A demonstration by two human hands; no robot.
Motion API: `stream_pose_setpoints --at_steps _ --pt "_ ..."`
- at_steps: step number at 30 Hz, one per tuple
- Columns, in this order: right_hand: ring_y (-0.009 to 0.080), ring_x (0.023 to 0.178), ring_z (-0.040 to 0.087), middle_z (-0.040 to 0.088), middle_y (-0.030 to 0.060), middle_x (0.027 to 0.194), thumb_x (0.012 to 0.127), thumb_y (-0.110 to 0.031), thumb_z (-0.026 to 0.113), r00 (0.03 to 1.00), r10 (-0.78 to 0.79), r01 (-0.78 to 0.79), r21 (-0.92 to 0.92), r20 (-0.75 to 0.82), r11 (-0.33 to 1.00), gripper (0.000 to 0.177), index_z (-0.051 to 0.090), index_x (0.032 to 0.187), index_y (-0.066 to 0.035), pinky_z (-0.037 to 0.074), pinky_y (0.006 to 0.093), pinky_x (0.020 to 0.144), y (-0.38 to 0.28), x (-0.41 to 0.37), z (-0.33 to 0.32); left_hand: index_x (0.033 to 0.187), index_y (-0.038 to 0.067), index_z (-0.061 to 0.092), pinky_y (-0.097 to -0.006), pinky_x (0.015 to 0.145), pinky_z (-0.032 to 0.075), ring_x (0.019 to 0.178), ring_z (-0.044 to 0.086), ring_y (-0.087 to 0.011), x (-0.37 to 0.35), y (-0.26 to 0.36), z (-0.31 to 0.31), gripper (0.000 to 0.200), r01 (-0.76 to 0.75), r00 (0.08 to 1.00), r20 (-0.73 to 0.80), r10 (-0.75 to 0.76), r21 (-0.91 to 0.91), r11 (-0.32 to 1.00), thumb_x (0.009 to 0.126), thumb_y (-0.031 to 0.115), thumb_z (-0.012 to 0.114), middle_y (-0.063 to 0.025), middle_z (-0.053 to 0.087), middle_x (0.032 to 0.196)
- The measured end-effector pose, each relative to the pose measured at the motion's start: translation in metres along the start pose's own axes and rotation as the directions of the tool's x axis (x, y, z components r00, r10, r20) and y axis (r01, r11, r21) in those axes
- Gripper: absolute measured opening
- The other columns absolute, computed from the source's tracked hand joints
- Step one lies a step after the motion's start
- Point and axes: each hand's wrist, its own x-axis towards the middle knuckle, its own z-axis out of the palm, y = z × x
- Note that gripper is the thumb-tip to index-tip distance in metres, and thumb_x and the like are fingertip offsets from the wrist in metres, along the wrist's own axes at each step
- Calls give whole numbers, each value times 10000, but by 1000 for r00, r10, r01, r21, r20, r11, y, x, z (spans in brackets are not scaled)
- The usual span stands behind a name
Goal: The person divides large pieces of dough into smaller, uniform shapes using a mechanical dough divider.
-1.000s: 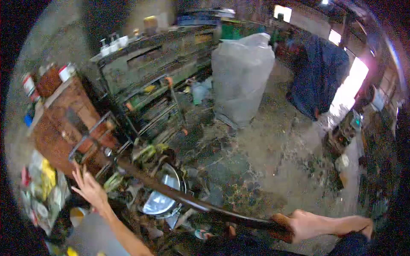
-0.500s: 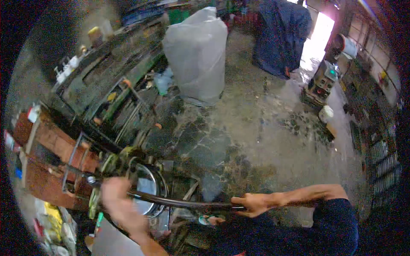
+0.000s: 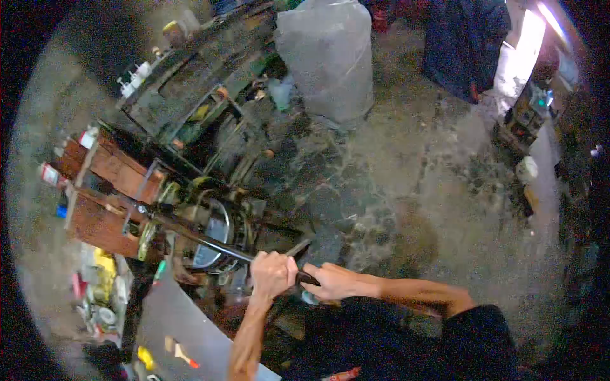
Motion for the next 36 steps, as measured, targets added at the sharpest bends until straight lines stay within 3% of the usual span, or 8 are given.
stream_pose_setpoints --at_steps 4,14,20,24,27,30,34,36 --pt "452 617 599 586 256 647 886 -271 534 999 -54 54 -67 -4 996 317 449 1028 -1 498 523 549 -96 -22 -47 512 159 463 -373 512 337 493 426 -245 28 4 -67 310 143 938 -302 -173 -119 983 809 227 409 -25 440 515" --pt "415 553 602 584 218 596 862 -367 567 971 -115 46 -308 -208 950 390 499 965 3 529 450 556 73 3 35 532 180 481 -317 515 342 489 458 -151 -23 11 61 222 17 993 -121 -5 98 995 753 197 465 10 458 543" --pt "138 506 539 556 29 621 929 -479 489 950 -305 218 562 64 798 469 589 894 -23 483 299 545 -22 -25 -60 595 146 511 -348 511 379 524 508 -206 7 -41 -19 126 -34 991 -123 58 193 981 702 211 525 -27 531 594" --pt "91 408 464 521 32 555 946 -507 416 799 -559 385 903 -223 191 569 603 957 31 395 225 386 -78 -35 -120 811 50 475 -404 582 432 656 533 -260 64 -158 -108 223 198 672 -610 420 694 692 738 217 602 -105 534 752" --pt "74 448 450 489 10 547 947 -426 474 775 -223 619 640 -591 456 422 611 915 -28 328 238 395 -50 -39 -130 973 -23 447 -447 635 472 755 552 -299 106 -240 -172 386 704 273 -707 653 609 365 765 221 660 -164 536 870" --pt "305 747 647 649 143 834 938 -325 484 624 35 29 68 -781 997 310 601 995 -43 510 403 658 45 -42 -98 1090 -66 420 -491 673 494 814 569 -359 133 -298 -234 527 828 184 -849 495 405 387 773 240 710 -226 531 933" --pt "325 1012 599 581 142 1173 881 -278 531 738 460 -658 -678 -494 327 368 547 1204 -102 495 412 821 254 -160 75 1103 -75 399 -519 653 491 786 587 -388 139 -416 -334 599 901 104 -979 176 168 400 757 301 711 -247 538 947" --pt "347 895 635 659 185 931 898 -312 481 387 893 -921 -135 -230 365 298 661 1034 -117 509 445 787 306 -233 165 1119 -86 388 -519 647 495 781 593 -389 131 -497 -372 626 962 88 -989 118 115 246 757 315 703 -254 541 955"
